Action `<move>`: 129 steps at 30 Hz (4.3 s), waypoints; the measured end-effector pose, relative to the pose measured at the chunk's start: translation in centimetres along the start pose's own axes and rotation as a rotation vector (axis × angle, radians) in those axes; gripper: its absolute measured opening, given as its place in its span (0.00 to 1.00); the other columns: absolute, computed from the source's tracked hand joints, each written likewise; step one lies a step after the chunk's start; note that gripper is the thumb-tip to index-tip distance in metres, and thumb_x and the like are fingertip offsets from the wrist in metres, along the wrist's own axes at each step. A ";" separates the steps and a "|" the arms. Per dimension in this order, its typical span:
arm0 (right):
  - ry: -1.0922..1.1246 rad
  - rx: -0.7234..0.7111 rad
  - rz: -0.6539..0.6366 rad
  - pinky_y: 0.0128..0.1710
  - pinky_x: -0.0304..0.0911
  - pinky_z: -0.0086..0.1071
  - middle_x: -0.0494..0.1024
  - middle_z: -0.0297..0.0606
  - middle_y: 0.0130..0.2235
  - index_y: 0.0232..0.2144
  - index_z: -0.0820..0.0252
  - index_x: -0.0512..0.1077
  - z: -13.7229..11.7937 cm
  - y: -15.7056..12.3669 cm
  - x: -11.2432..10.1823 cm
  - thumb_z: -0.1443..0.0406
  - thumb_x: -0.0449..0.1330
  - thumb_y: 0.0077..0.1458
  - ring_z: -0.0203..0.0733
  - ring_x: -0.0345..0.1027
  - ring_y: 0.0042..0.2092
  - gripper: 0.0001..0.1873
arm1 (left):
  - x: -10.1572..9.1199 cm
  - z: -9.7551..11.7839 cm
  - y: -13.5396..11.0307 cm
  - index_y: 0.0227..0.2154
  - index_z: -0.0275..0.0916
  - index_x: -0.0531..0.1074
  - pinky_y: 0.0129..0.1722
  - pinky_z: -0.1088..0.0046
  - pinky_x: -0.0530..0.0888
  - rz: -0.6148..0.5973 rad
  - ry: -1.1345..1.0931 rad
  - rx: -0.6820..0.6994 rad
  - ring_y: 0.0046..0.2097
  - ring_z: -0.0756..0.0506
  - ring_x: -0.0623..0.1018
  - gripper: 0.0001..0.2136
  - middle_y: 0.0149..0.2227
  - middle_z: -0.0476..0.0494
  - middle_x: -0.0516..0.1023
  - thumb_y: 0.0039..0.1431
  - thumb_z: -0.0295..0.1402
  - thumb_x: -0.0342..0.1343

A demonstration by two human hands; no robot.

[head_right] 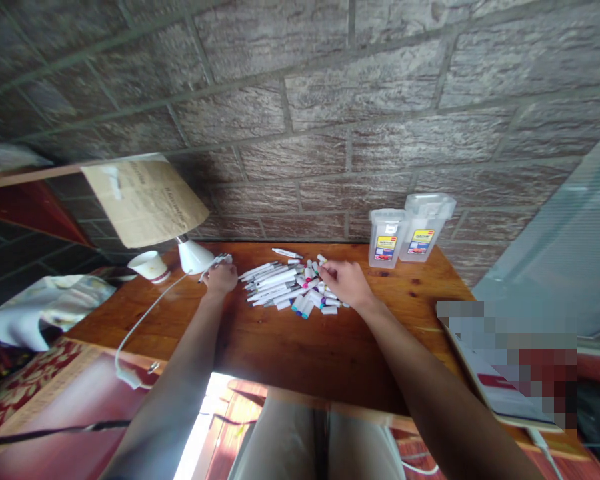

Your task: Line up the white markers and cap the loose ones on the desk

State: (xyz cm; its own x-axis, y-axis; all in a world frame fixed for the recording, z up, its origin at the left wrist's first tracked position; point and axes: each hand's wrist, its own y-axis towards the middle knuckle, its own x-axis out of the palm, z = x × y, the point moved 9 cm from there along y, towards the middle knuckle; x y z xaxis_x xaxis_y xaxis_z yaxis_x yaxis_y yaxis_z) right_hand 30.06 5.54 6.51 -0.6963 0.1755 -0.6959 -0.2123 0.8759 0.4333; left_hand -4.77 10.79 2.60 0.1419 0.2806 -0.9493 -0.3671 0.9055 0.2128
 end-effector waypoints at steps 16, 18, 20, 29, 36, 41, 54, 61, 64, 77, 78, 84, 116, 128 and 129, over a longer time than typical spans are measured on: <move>0.005 -0.017 0.000 0.33 0.60 0.29 0.80 0.34 0.26 0.28 0.57 0.77 -0.2 0.1 0.1 0.57 0.54 0.61 0.37 0.72 0.28 0.17 | -1.0 1.5 -0.1 0.49 0.36 0.75 0.62 0.50 0.62 0.081 -0.150 0.104 0.63 0.33 0.66 0.17 0.60 0.32 0.70 0.65 0.33 0.45; 0.006 -0.015 -0.005 0.33 0.60 0.29 0.80 0.34 0.26 0.28 0.57 0.78 -0.1 0.1 0.2 0.57 0.55 0.61 0.37 0.72 0.28 0.16 | -1.1 2.8 -0.3 0.49 0.38 0.76 0.60 0.61 0.67 0.054 -0.208 0.210 0.59 0.39 0.72 0.17 0.56 0.38 0.76 0.67 0.34 0.44; 0.006 -0.017 -0.004 0.33 0.60 0.28 0.80 0.34 0.27 0.28 0.57 0.77 0.0 0.1 0.3 0.57 0.55 0.61 0.37 0.72 0.28 0.16 | -1.0 3.8 -0.5 0.49 0.40 0.77 0.58 0.69 0.69 0.018 -0.259 0.306 0.55 0.44 0.76 0.16 0.52 0.43 0.79 0.66 0.34 0.46; 0.003 -0.016 -0.008 0.33 0.60 0.28 0.80 0.34 0.27 0.29 0.57 0.77 0.1 0.1 0.5 0.57 0.55 0.61 0.37 0.72 0.29 0.16 | 0.5 4.2 -0.5 0.38 0.41 0.82 0.49 0.72 0.74 -0.097 -0.322 0.397 0.45 0.43 0.81 0.11 0.42 0.46 0.84 0.59 0.37 0.56; -0.004 -0.006 -0.003 0.33 0.60 0.28 0.79 0.33 0.26 0.28 0.57 0.77 0.0 0.1 0.2 0.57 0.55 0.61 0.37 0.72 0.28 0.16 | 0.1 2.1 -0.1 0.37 0.46 0.82 0.46 0.72 0.72 -0.082 -0.238 0.203 0.44 0.43 0.80 0.10 0.40 0.48 0.84 0.58 0.40 0.57; 0.000 -0.010 -0.004 0.33 0.60 0.28 0.80 0.34 0.27 0.28 0.57 0.78 0.1 0.1 0.3 0.57 0.55 0.61 0.38 0.72 0.28 0.16 | -1.6 -1.1 -0.3 0.42 0.44 0.80 0.53 0.53 0.66 0.018 -0.114 -0.071 0.50 0.35 0.77 0.12 0.46 0.39 0.81 0.61 0.35 0.53; -0.005 -0.006 -0.009 0.32 0.60 0.28 0.80 0.34 0.26 0.29 0.57 0.78 0.1 0.1 0.4 0.57 0.55 0.61 0.37 0.72 0.28 0.16 | -1.7 0.0 -1.0 0.43 0.43 0.80 0.51 0.56 0.69 -0.008 0.029 -0.056 0.51 0.33 0.77 0.14 0.45 0.35 0.80 0.61 0.38 0.52; -0.009 -0.005 -0.013 0.32 0.59 0.28 0.80 0.34 0.26 0.29 0.57 0.78 0.3 0.1 0.6 0.57 0.56 0.60 0.37 0.72 0.28 0.16 | -1.8 0.4 -1.1 0.45 0.37 0.79 0.53 0.55 0.69 0.016 0.094 -0.013 0.55 0.32 0.73 0.16 0.51 0.31 0.77 0.63 0.35 0.48; -0.004 0.000 -0.013 0.32 0.59 0.28 0.79 0.33 0.26 0.29 0.57 0.79 0.4 0.1 0.7 0.57 0.56 0.60 0.36 0.71 0.27 0.16 | -1.5 0.5 -1.2 0.43 0.37 0.79 0.54 0.55 0.69 0.007 0.108 -0.004 0.56 0.32 0.72 0.15 0.51 0.30 0.76 0.62 0.34 0.48; -0.006 -0.012 -0.007 0.32 0.60 0.27 0.80 0.34 0.27 0.29 0.57 0.79 0.1 0.1 0.5 0.57 0.56 0.61 0.37 0.72 0.28 0.16 | 0.2 1.5 -1.2 0.47 0.38 0.77 0.56 0.54 0.67 -0.098 0.095 0.065 0.56 0.32 0.73 0.17 0.53 0.33 0.77 0.63 0.36 0.46; -0.005 -0.014 -0.006 0.32 0.60 0.28 0.80 0.34 0.26 0.29 0.57 0.79 0.1 0.1 0.5 0.57 0.56 0.61 0.37 0.72 0.28 0.16 | 0.3 1.4 -1.1 0.47 0.37 0.77 0.55 0.54 0.68 -0.104 0.094 0.065 0.56 0.32 0.73 0.17 0.53 0.32 0.77 0.63 0.36 0.46; -0.002 -0.011 0.001 0.32 0.61 0.28 0.81 0.33 0.27 0.29 0.56 0.79 0.1 0.1 0.3 0.58 0.56 0.60 0.38 0.73 0.29 0.15 | 0.6 1.2 -0.9 0.47 0.36 0.76 0.56 0.53 0.66 -0.106 0.079 0.036 0.57 0.31 0.72 0.19 0.53 0.30 0.76 0.62 0.40 0.47; -0.007 -0.011 -0.017 0.32 0.60 0.28 0.81 0.34 0.27 0.29 0.57 0.79 0.3 0.1 0.7 0.57 0.55 0.61 0.37 0.73 0.29 0.16 | -1.7 0.7 -1.0 0.42 0.43 0.81 0.54 0.56 0.67 -0.011 -0.102 0.004 0.50 0.35 0.78 0.12 0.46 0.37 0.81 0.61 0.33 0.54; -0.009 -0.018 -0.015 0.32 0.60 0.28 0.80 0.33 0.26 0.29 0.56 0.78 0.2 0.1 0.7 0.57 0.55 0.60 0.37 0.72 0.28 0.16 | -2.8 1.6 -1.2 0.47 0.43 0.79 0.56 0.62 0.66 0.077 -0.102 0.026 0.54 0.38 0.75 0.17 0.49 0.40 0.81 0.62 0.28 0.48; -0.008 -0.017 -0.016 0.32 0.60 0.28 0.80 0.33 0.26 0.28 0.56 0.78 0.2 0.1 0.7 0.57 0.55 0.60 0.37 0.72 0.28 0.16 | -2.8 1.8 -1.2 0.47 0.44 0.79 0.55 0.65 0.67 0.072 -0.116 0.041 0.53 0.39 0.76 0.17 0.49 0.42 0.81 0.63 0.29 0.47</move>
State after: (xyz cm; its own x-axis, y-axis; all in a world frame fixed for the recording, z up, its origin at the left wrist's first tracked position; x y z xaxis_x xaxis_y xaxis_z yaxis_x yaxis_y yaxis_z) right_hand 29.67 5.84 5.90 -0.6873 0.1653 -0.7073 -0.2350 0.8708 0.4318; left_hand -3.08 9.52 5.39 0.2226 0.3784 -0.8985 -0.3429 0.8931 0.2912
